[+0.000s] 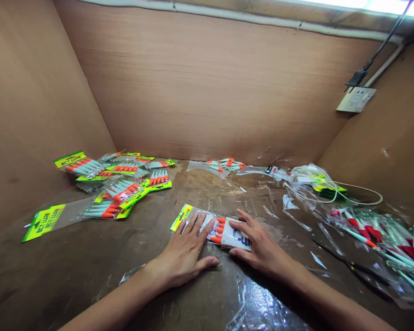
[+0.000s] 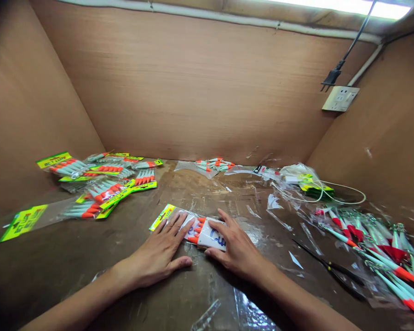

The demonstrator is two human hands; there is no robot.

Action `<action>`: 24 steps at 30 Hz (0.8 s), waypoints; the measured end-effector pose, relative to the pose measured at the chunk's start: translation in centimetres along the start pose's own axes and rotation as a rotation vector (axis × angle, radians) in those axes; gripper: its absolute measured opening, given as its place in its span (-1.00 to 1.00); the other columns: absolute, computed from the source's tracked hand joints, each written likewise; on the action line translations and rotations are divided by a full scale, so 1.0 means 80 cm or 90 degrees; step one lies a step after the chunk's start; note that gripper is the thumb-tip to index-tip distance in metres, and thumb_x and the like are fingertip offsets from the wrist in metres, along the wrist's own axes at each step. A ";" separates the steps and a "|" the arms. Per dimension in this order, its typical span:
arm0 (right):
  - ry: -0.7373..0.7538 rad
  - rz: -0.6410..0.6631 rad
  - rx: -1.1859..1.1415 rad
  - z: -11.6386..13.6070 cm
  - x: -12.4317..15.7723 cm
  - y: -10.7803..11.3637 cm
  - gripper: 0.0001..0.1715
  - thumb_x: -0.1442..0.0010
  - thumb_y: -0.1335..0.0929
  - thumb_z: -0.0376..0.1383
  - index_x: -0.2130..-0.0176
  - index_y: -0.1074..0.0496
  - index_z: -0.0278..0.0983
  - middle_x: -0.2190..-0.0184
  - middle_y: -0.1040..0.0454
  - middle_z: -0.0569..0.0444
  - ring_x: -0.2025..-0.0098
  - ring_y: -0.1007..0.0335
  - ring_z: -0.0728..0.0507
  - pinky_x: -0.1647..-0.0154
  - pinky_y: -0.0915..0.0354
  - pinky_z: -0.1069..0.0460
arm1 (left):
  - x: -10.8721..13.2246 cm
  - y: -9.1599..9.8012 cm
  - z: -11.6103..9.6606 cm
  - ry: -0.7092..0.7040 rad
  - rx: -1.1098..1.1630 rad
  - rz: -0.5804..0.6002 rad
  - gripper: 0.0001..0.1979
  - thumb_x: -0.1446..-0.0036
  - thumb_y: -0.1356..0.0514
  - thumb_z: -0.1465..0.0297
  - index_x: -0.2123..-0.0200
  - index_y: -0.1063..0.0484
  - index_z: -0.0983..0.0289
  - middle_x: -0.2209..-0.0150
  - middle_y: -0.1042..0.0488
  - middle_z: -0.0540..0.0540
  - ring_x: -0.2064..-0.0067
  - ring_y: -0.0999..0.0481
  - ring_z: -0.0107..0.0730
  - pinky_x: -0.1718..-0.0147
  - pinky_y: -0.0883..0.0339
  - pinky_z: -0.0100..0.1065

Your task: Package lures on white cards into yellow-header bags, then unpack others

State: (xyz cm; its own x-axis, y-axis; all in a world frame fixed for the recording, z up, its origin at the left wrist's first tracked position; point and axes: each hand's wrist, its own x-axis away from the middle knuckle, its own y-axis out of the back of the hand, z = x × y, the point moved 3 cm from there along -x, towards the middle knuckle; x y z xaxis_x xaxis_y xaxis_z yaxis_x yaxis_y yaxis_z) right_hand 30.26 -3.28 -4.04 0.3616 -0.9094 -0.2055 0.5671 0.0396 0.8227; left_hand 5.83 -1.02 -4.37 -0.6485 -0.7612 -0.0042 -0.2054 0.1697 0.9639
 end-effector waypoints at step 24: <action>0.085 -0.138 -0.112 0.014 0.006 0.036 0.16 -0.02 -0.42 -0.36 -0.43 0.18 -0.15 -0.44 0.11 -0.08 -0.46 0.22 -0.30 -0.42 0.06 -0.29 | -0.108 0.027 -0.069 -0.224 0.023 -0.011 -0.08 0.11 -0.34 0.05 -0.29 -0.12 0.18 -0.18 -0.39 0.24 -0.24 -0.31 0.09 -0.33 0.19 0.14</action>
State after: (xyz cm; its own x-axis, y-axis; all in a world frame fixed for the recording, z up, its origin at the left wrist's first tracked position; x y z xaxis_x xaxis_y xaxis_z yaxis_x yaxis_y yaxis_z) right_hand 31.23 -4.09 -1.15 0.3059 -0.8423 -0.4438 0.7567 -0.0678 0.6503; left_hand 15.03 2.48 -0.80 -0.8564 -0.5027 -0.1174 -0.2396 0.1857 0.9529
